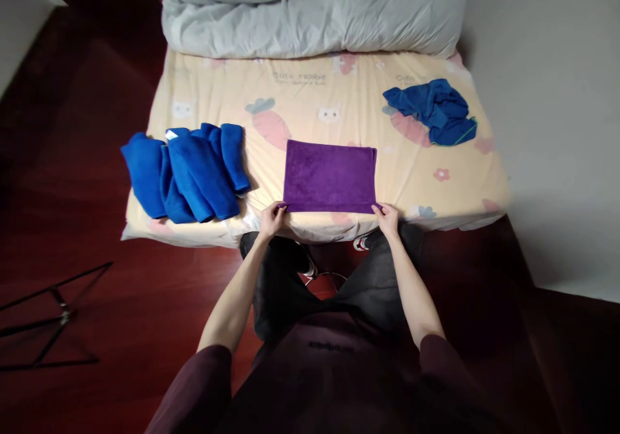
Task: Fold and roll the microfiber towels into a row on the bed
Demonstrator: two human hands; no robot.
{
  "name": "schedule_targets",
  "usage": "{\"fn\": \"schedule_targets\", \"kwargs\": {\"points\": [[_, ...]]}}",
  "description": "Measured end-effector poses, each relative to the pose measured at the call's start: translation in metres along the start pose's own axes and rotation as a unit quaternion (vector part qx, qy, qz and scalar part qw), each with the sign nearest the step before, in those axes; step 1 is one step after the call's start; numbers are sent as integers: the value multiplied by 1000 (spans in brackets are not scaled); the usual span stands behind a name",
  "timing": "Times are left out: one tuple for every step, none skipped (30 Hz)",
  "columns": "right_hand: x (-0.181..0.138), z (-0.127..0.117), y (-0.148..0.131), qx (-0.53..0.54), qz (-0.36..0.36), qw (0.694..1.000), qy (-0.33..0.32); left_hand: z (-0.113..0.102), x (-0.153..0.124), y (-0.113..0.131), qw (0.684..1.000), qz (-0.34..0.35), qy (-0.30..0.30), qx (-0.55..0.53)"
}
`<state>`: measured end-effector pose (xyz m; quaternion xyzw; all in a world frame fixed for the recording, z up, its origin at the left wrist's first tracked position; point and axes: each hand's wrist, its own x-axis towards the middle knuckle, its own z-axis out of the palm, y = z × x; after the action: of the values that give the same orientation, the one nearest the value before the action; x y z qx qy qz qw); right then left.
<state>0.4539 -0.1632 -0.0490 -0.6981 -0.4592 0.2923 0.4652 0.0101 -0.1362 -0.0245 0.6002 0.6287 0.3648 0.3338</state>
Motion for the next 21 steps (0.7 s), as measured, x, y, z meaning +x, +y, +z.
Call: {"fn": "schedule_targets", "kwargs": {"points": [[-1,0,1,-2,-1,1000,6,0,-1,1,1000,-1,0,2],[-2,1,3,-5,-2,1000,12,0,-1,1,1000,-1,-4,3],[-3,1,4,-11,-6,1000,18,0,-1,1,1000,0,-11,6],[-4,2,5,-19,-11,1000,21,-1,0,1,1000,1,-20,10],[-5,3,5,-30,-18,999,22,-1,2,1,999,0,-29,14],[-6,4,5,-46,-26,998,23,-1,4,1,999,-2,-33,19],[-7,6,5,-65,-35,997,27,-1,6,1,999,-6,-32,24],[-8,7,4,-86,-43,995,36,-1,8,1,999,-11,-25,29],[-9,9,3,-108,-50,992,48,0,9,1,999,-15,-16,34],[-9,11,2,-130,-57,988,63,1,10,1,999,-18,-6,40],[-10,12,0,-152,-62,983,80,3,10,1,999,-20,5,45],[-11,14,-2,-173,-66,978,94,4,9,2,998,-22,16,50],[-12,15,-4,-192,-69,974,104,6,8,2,998,-24,27,53],[-12,16,-6,-207,-70,970,110,8,7,3,997,-27,39,55],[-13,17,-8,-220,-70,966,113,10,5,4,997,-30,51,54],[-14,18,-9,-230,-70,964,113,12,3,4,996,-32,62,53],[-14,18,-11,-239,-69,962,112,14,1,5,995,-34,72,52],[-15,19,-12,-246,-66,961,109,15,-1,5,995,-36,81,53],[-16,19,-14,-251,-60,960,105,17,-3,6,994,-37,88,56],[-18,19,-15,-256,-52,960,102,18,-3,6,993,-40,93,62],[-19,19,-16,-259,-42,960,99,19,-4,6,992,-43,95,68]]}}
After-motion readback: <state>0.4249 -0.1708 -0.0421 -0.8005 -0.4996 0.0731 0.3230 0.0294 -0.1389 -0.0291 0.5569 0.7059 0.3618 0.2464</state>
